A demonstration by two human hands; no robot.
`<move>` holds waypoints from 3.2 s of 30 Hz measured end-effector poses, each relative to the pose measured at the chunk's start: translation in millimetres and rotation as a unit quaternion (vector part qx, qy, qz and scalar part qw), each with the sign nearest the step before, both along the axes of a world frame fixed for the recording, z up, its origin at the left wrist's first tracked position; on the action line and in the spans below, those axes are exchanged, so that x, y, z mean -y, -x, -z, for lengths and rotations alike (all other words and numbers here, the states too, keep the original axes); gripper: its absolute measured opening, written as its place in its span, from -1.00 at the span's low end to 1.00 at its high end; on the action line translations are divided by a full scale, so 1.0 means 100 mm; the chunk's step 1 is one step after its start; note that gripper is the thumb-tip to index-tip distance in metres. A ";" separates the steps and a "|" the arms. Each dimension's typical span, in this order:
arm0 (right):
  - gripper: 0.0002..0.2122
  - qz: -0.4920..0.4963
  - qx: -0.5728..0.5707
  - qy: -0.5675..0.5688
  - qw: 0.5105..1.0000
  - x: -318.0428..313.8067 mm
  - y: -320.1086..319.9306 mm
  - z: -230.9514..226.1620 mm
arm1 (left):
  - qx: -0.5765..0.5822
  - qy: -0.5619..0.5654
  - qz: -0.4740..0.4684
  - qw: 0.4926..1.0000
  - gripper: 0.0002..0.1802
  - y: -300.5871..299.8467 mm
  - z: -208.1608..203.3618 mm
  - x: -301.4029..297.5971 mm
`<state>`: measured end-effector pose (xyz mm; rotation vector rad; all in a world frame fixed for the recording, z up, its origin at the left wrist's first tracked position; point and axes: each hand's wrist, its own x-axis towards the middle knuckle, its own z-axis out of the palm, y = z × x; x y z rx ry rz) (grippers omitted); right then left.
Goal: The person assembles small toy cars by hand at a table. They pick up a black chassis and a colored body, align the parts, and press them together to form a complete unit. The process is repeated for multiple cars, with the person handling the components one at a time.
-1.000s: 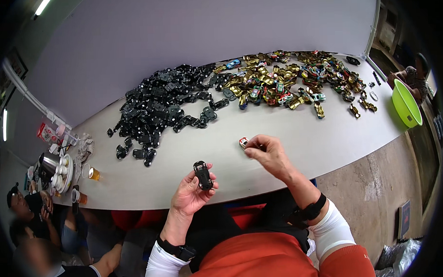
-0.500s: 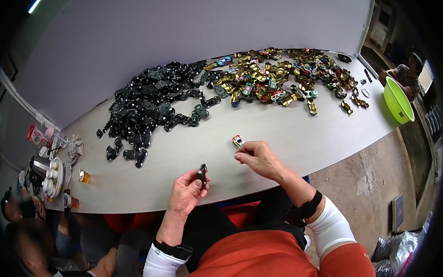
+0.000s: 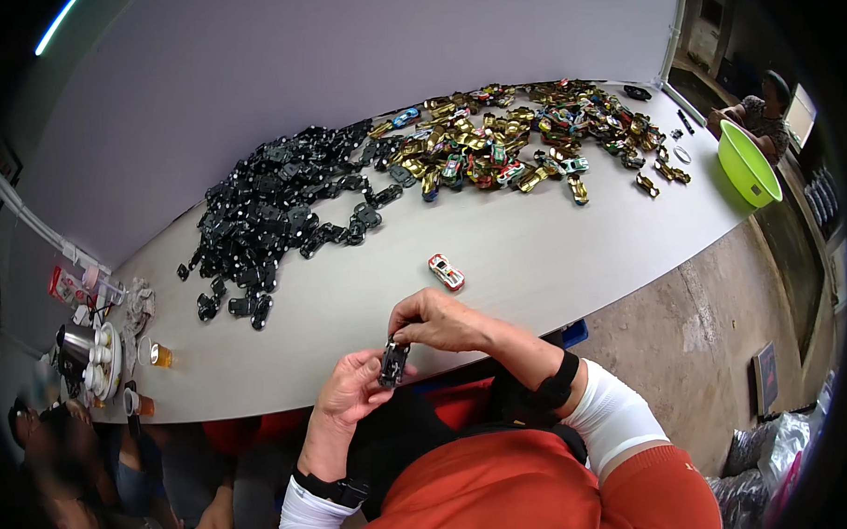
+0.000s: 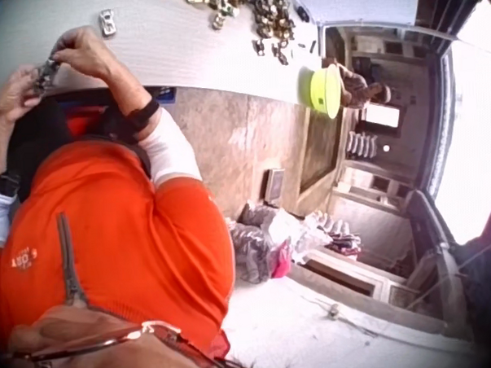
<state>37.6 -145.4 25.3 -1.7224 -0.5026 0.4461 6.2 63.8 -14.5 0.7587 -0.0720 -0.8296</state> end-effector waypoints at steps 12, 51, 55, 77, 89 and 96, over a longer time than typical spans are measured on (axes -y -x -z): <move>-0.81 0.311 0.198 0.311 0.876 0.69 -0.31 0.10 | 0.005 0.049 -0.068 0.996 -0.63 -0.03 0.06 0.09; -0.81 0.165 0.119 -0.081 0.976 -0.08 0.27 -0.17 | 0.138 0.061 -0.241 0.959 -0.58 -0.10 -0.01 0.20; -0.81 0.162 0.125 -0.079 0.976 -0.07 0.26 -0.17 | 0.140 0.046 -0.242 0.959 -0.59 -0.11 0.00 0.19; -0.64 0.140 0.377 0.027 0.915 -0.10 0.29 -0.16 | 0.279 -0.023 -0.243 0.929 -0.66 -0.05 -0.15 0.30; -0.68 0.144 0.246 -0.001 0.958 -0.02 0.37 -0.32 | 0.322 -0.067 -0.219 0.918 -0.71 -0.03 -0.23 0.35; -0.72 0.120 0.170 -0.018 0.978 0.00 0.35 -0.40 | 0.278 -0.052 -0.230 0.931 -0.73 0.02 -0.24 0.40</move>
